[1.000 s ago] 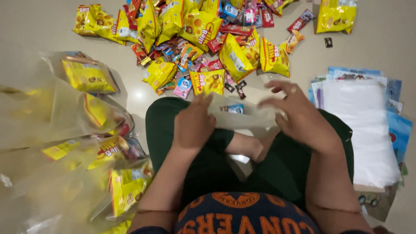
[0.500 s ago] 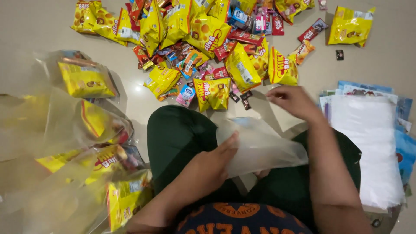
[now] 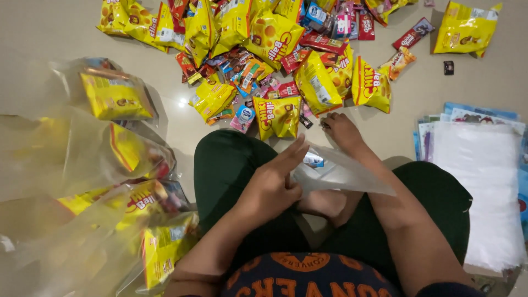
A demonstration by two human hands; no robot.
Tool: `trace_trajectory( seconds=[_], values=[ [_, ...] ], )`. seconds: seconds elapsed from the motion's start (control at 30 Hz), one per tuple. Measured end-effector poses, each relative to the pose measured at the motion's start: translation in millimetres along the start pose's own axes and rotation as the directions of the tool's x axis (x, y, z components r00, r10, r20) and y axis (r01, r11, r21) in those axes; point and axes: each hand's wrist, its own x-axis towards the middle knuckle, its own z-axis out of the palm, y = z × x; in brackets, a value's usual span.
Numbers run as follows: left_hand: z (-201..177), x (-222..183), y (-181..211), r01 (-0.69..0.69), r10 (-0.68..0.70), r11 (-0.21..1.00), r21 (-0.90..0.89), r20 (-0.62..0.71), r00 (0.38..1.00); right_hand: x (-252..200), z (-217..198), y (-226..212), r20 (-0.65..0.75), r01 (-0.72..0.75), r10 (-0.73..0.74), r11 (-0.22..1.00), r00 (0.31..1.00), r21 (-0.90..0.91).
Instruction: Sorting and packing individual snack packets into larger plastic bags while sitting on the floor.
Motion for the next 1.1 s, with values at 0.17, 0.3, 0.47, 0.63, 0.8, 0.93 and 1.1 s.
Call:
trace_trajectory(
  seconds=[0.17, 0.3, 0.47, 0.63, 0.8, 0.93, 1.1],
  values=[
    [4, 12, -22, 0.009, -0.009, 0.993, -0.116, -0.003, 1.0, -11, -43, 5, 0.07, -0.226, 0.216, 0.951, 0.974, 0.209],
    [-9, 37, -13, 0.072, -0.066, 0.987, -0.146, 0.044, 0.997, -98, -210, -98, -0.122, -0.081, 0.183, 0.815, 0.975, 0.574],
    [-9, 76, -8, 0.077, -0.055, 0.985, -0.152, 0.142, 0.988, -166, -252, -85, -0.492, 0.092, 0.204, 0.854, 0.846, 0.512],
    [-11, 92, 14, 0.072, -0.055, 0.987, -0.143, 0.126, 0.991, -191, -299, -149, -0.58, 0.131, -0.017, 0.979, 0.814, 0.156],
    [-19, 97, 19, 0.021, -0.011, 0.998, -0.057, 0.178, 0.984, -165, -288, -164, -0.359, 0.049, -0.087, 0.992, 0.929, -0.115],
    [-18, 106, 1, 0.018, -0.014, 1.0, -0.018, 0.198, 0.98, -162, -281, -164, -0.361, -0.018, -0.054, 0.981, 0.931, -0.194],
    [-14, 112, -13, 0.011, -0.004, 0.999, -0.033, 0.207, 0.978, -181, -295, -172, -0.493, 0.086, -0.1, 0.995, 0.864, -0.051]
  ],
)
